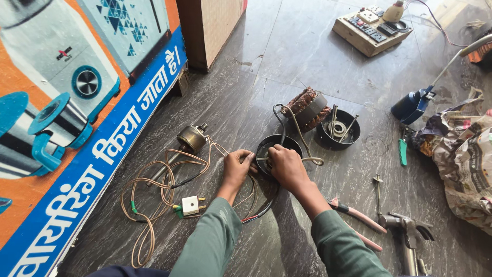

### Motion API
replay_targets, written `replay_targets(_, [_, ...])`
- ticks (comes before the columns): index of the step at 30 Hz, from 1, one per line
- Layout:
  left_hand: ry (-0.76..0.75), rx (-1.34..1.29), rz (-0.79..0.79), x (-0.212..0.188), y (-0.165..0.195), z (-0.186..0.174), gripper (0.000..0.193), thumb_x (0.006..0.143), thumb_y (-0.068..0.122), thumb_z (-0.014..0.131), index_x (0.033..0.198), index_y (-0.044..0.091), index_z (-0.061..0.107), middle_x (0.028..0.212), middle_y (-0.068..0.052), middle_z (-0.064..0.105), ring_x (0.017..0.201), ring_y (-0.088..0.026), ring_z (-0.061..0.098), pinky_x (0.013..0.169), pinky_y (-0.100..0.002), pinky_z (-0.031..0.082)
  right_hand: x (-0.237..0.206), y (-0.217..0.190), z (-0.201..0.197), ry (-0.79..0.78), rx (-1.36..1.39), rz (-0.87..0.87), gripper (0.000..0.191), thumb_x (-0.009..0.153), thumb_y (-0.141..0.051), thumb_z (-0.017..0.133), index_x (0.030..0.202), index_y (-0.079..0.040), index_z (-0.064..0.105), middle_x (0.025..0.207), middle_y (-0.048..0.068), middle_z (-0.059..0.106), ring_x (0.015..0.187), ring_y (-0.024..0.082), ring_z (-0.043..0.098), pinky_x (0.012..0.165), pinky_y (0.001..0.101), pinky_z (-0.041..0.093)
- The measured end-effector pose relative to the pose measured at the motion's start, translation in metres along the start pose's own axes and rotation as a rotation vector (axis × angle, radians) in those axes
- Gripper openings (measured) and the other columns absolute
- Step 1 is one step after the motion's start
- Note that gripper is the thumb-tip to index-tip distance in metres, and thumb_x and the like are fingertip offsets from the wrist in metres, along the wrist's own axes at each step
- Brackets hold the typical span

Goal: The person assembles a small electric motor by hand. They insert the rotor into the stator, align the housing, and secure the components using pliers to tighten wires and parts.

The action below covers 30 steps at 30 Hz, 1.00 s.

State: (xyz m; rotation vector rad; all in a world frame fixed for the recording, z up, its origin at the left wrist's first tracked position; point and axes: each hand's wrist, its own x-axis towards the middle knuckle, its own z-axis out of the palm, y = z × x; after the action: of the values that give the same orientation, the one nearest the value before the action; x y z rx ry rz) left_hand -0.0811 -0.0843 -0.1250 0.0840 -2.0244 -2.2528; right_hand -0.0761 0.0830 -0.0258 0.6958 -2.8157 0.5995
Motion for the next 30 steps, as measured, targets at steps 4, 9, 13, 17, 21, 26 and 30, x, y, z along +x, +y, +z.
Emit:
replay_targets(4, [-0.009, -0.007, -0.026, 0.002, -0.005, -0.002, 0.012, 0.095, 0.004, 0.067, 0.095, -0.006, 0.074, 0.073, -0.010, 0.075, 0.059, -0.013, 0.072, 0.053, -0.027, 0.059, 0.006, 0.002, -0.001, -0.050, -0.036, -0.055, 0.014, 0.072, 0.003, 0.065, 0.085, 0.000, 0.061, 0.092, 0.017, 0.067, 0.081, 0.043, 0.068, 0.073, 0.0512, 0.055])
replay_targets(9, [-0.012, -0.054, -0.024, 0.003, -0.007, -0.002, 0.013, 0.095, 0.004, 0.066, 0.095, -0.006, 0.074, 0.074, -0.008, 0.074, 0.059, -0.012, 0.071, 0.053, -0.026, 0.060, 0.007, 0.003, -0.001, 0.005, 0.045, -0.055, 0.013, 0.074, 0.001, 0.068, 0.086, 0.001, 0.063, 0.091, 0.018, 0.068, 0.082, 0.043, 0.068, 0.072, 0.0507, 0.054])
replay_targets(13, [-0.007, -0.096, -0.042, 0.003, -0.005, -0.004, 0.013, 0.096, 0.008, 0.069, 0.096, -0.005, 0.073, 0.072, -0.008, 0.073, 0.057, -0.012, 0.069, 0.051, -0.025, 0.055, 0.000, -0.002, 0.004, 0.188, 0.307, 0.016, 0.009, 0.081, -0.001, 0.067, 0.090, -0.001, 0.069, 0.089, 0.016, 0.071, 0.081, 0.038, 0.071, 0.071, 0.0466, 0.054])
replay_targets(17, [0.003, -0.100, -0.054, 0.004, -0.004, -0.005, 0.015, 0.097, 0.010, 0.069, 0.095, -0.004, 0.072, 0.070, -0.009, 0.072, 0.053, -0.012, 0.067, 0.047, -0.025, 0.052, 0.005, -0.001, 0.008, 0.173, 0.278, 0.044, 0.011, 0.080, -0.001, 0.068, 0.090, -0.002, 0.072, 0.086, 0.015, 0.071, 0.080, 0.037, 0.071, 0.071, 0.0454, 0.054])
replay_targets(21, [0.001, -0.109, -0.057, 0.005, -0.002, -0.006, 0.017, 0.096, 0.012, 0.069, 0.091, -0.005, 0.071, 0.067, -0.010, 0.072, 0.051, -0.014, 0.067, 0.046, -0.025, 0.051, 0.009, -0.001, 0.009, 0.158, 0.240, 0.004, 0.008, 0.081, -0.002, 0.069, 0.088, -0.003, 0.072, 0.086, 0.014, 0.071, 0.079, 0.036, 0.071, 0.072, 0.0440, 0.055])
replay_targets(26, [0.038, -0.093, -0.095, 0.003, 0.002, -0.005, 0.020, 0.096, 0.014, 0.071, 0.087, -0.004, 0.069, 0.065, -0.011, 0.071, 0.049, -0.015, 0.067, 0.045, -0.026, 0.052, 0.004, -0.005, 0.007, 0.210, 0.280, 0.015, 0.009, 0.081, -0.002, 0.069, 0.089, -0.004, 0.072, 0.086, 0.013, 0.071, 0.078, 0.034, 0.073, 0.069, 0.0423, 0.057])
replay_targets(30, [0.067, -0.054, -0.077, 0.002, 0.000, -0.001, 0.026, 0.095, 0.018, 0.071, 0.082, -0.004, 0.066, 0.062, -0.013, 0.070, 0.048, -0.017, 0.070, 0.041, -0.030, 0.056, -0.003, -0.005, 0.006, 0.097, 0.199, 0.085, 0.017, 0.087, -0.015, 0.070, 0.100, -0.004, 0.073, 0.100, 0.010, 0.071, 0.096, 0.032, 0.069, 0.084, 0.0434, 0.053])
